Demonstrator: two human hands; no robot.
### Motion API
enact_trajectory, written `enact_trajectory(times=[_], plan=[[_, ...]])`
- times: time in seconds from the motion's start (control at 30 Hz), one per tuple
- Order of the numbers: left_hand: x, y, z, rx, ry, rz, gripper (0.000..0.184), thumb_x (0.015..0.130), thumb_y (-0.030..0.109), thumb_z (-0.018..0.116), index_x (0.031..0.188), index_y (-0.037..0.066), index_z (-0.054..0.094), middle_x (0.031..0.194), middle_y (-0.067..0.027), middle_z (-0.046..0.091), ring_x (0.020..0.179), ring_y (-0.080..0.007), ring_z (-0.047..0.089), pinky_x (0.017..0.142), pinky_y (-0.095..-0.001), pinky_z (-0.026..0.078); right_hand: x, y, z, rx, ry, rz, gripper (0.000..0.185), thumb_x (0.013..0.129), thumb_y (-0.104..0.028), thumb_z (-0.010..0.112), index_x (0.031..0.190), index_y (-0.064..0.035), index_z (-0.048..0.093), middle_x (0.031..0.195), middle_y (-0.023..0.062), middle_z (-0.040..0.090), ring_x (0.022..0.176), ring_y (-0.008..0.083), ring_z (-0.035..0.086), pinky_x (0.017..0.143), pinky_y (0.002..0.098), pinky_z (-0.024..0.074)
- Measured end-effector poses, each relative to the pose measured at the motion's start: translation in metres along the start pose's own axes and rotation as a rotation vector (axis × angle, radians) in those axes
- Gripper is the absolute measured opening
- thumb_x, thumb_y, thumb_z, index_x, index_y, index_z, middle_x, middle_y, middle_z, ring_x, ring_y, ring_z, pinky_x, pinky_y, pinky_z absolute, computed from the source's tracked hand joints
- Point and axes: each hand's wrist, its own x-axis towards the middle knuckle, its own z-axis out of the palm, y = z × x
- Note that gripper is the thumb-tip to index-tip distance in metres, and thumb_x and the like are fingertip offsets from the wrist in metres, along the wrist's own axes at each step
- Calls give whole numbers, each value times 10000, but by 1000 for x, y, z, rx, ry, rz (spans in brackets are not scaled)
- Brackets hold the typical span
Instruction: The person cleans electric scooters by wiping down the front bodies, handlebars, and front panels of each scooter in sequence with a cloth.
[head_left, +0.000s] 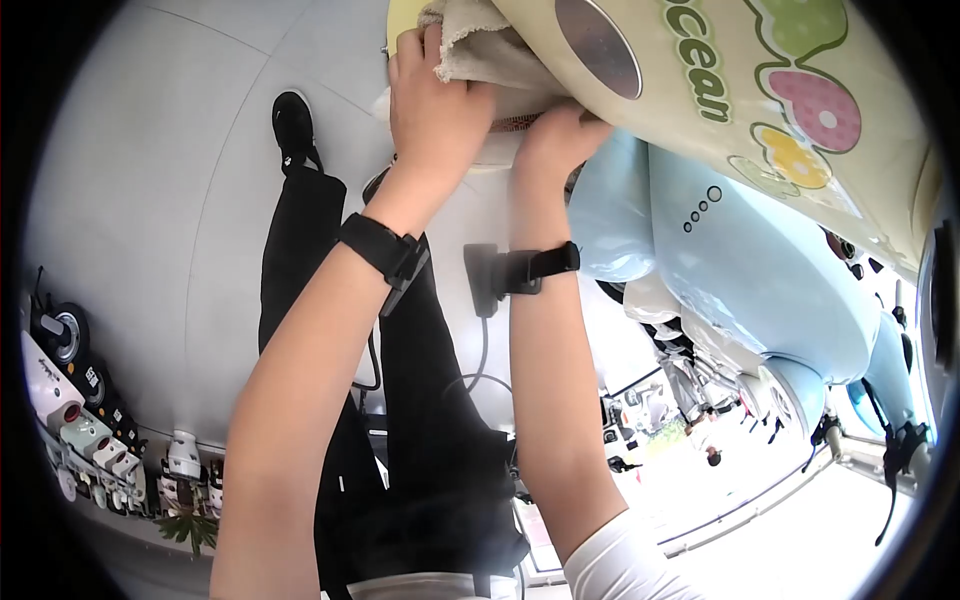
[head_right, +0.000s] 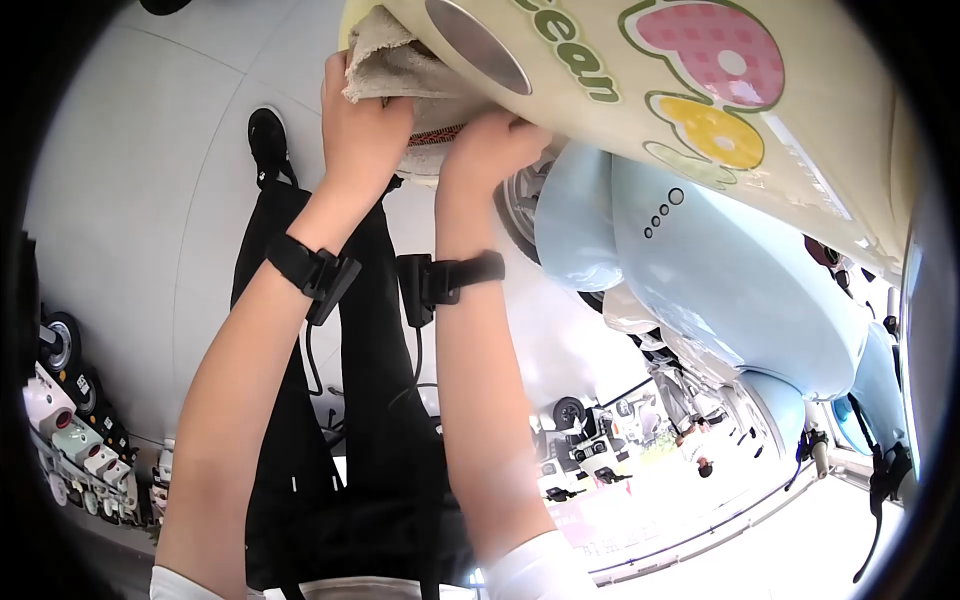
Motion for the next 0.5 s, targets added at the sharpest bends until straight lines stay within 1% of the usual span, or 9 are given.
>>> enact_trajectory(times=[0.07, 0.1, 0.2, 0.23, 0.27, 0.33, 0.4, 0.47, 0.5], plan=[[-11, -4, -7, -23, -135, -87, 394, 898, 135, 658, 1268, 11, 603, 1277, -255, 557, 1069, -451, 595, 939, -473, 503, -7, -1, 20, 162, 65, -41, 330, 1038, -98, 492, 1286, 104, 574, 1316, 282, 599, 1113, 415, 623, 990, 476, 472], [-20, -6, -12, -69, -210, -158, 401, 907, 145, 660, 1279, 10, 596, 1310, -265, 543, 1088, -459, 596, 941, -480, 505, -14, 3, 20, 57, 70, 7, 386, 1069, -180, 455, 1316, 99, 557, 1398, 306, 538, 1215, 443, 563, 1045, 485, 434], [-40, -6, -25, -62, -399, -331, 437, 938, 182, 660, 1325, 7, 560, 1375, -282, 521, 1168, -480, 590, 938, -501, 513, -43, 6, 15, -189, 99, -42, 450, 1091, -249, 414, 1360, 94, 526, 1449, 310, 496, 1308, 440, 498, 1101, 483, 389], [-40, -6, -25, -60, -441, -360, 445, 937, 183, 661, 1332, 6, 555, 1374, -281, 522, 1174, -480, 588, 939, -498, 514, -46, 15, 10, -253, 87, -2, 500, 1112, -306, 367, 1393, 83, 507, 1434, 278, 531, 1297, 404, 534, 1092, 452, 422], [-37, -5, -27, -60, -482, -390, 454, 937, 184, 662, 1338, 5, 550, 1372, -280, 523, 1179, -480, 587, 940, -495, 516, -42, 26, 8, -85, 59, 113, 512, 1115, -323, 361, 1395, 78, 511, 1426, 268, 545, 1290, 387, 549, 1084, 443, 436], [-33, 2, -32, -103, -373, -221, 384, 944, 180, 651, 1284, 24, 567, 1320, -234, 548, 1115, -465, 614, 899, -482, 530, -26, 50, -5, 241, -10, 349, 537, 1121, -358, 349, 1400, 69, 517, 1411, 246, 574, 1275, 354, 578, 1068, 425, 463], [-24, 16, -37, -80, -395, -191, 343, 948, 174, 642, 1253, 34, 572, 1292, -211, 554, 1067, -457, 630, 868, -479, 538, -4, 78, -19, 206, -72, 362, 560, 1109, -401, 385, 1379, 64, 541, 1349, 214, 634, 1212, 320, 636, 1033, 404, 499], [-22, 20, -35, -56, -441, -148, 245, 957, 171, 633, 1153, 43, 563, 1183, -173, 597, 983, -421, 656, 804, -478, 539, 29, 98, -35, -191, -290, 241, 516, 1102, -366, 413, 1351, 63, 556, 1366, 193, 625, 1179, 327, 653, 1007, 405, 516], [-20, 22, -35, -31, -488, -149, 233, 958, 172, 634, 1136, 43, 558, 1157, -169, 609, 972, -411, 660, 791, -475, 538, 43, 107, -33, -61, -321, 294, 483, 1101, -334, 412, 1341, 60, 554, 1355, 184, 625, 1157, 326, 660, 989, 406, 525]])
